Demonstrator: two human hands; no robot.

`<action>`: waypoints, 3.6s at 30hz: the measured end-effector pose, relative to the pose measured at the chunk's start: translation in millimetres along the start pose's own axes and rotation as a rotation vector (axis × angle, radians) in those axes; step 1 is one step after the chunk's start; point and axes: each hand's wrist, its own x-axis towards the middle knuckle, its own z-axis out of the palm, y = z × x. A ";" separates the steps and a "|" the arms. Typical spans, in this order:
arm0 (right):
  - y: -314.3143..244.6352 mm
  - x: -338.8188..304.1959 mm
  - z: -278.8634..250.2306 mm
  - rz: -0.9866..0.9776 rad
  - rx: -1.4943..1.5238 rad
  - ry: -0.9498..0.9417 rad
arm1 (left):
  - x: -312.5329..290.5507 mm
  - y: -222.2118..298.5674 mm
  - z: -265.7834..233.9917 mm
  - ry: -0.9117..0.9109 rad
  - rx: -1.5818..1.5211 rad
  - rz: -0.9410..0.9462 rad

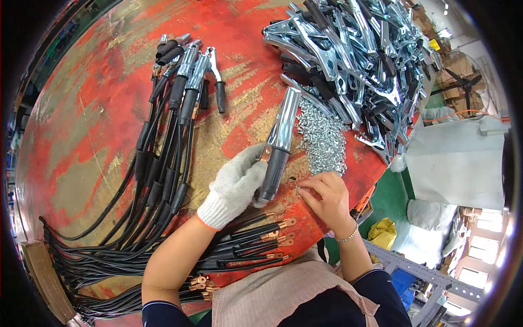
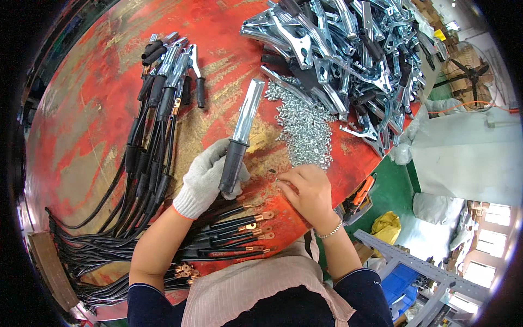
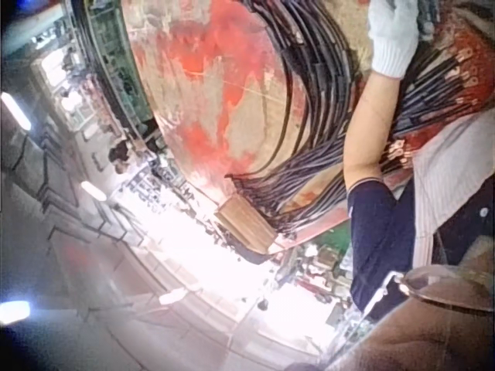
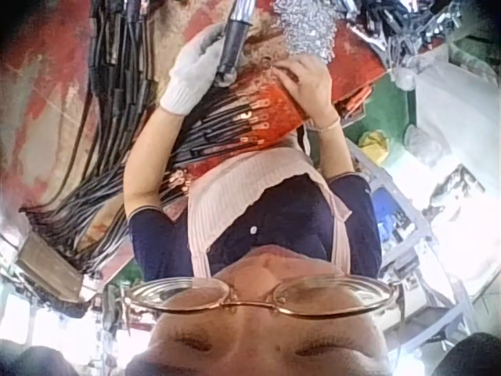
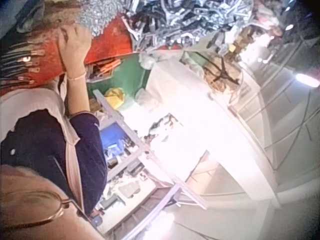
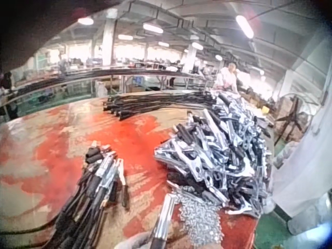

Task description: The person assembles battery booster cables by taking metal clamps from a pile and attaching them onto the cable ends by hand on a work table.

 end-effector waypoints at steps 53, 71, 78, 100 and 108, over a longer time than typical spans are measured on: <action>-31.5 65.0 7.1 -0.200 0.132 0.245 | 2.4 -20.7 -3.9 0.052 0.260 0.131; -23.1 67.7 28.0 -0.132 0.139 0.298 | 8.0 -21.4 -7.5 0.089 0.272 0.096; -24.7 56.2 38.9 0.258 0.706 0.168 | 2.7 -17.1 -2.0 0.061 0.602 0.372; -30.3 58.1 36.1 0.041 0.452 0.337 | 12.4 -26.5 -7.0 0.012 0.606 0.345; -25.6 58.6 42.4 -0.053 0.434 0.332 | 13.6 -35.2 -9.7 0.072 0.619 0.505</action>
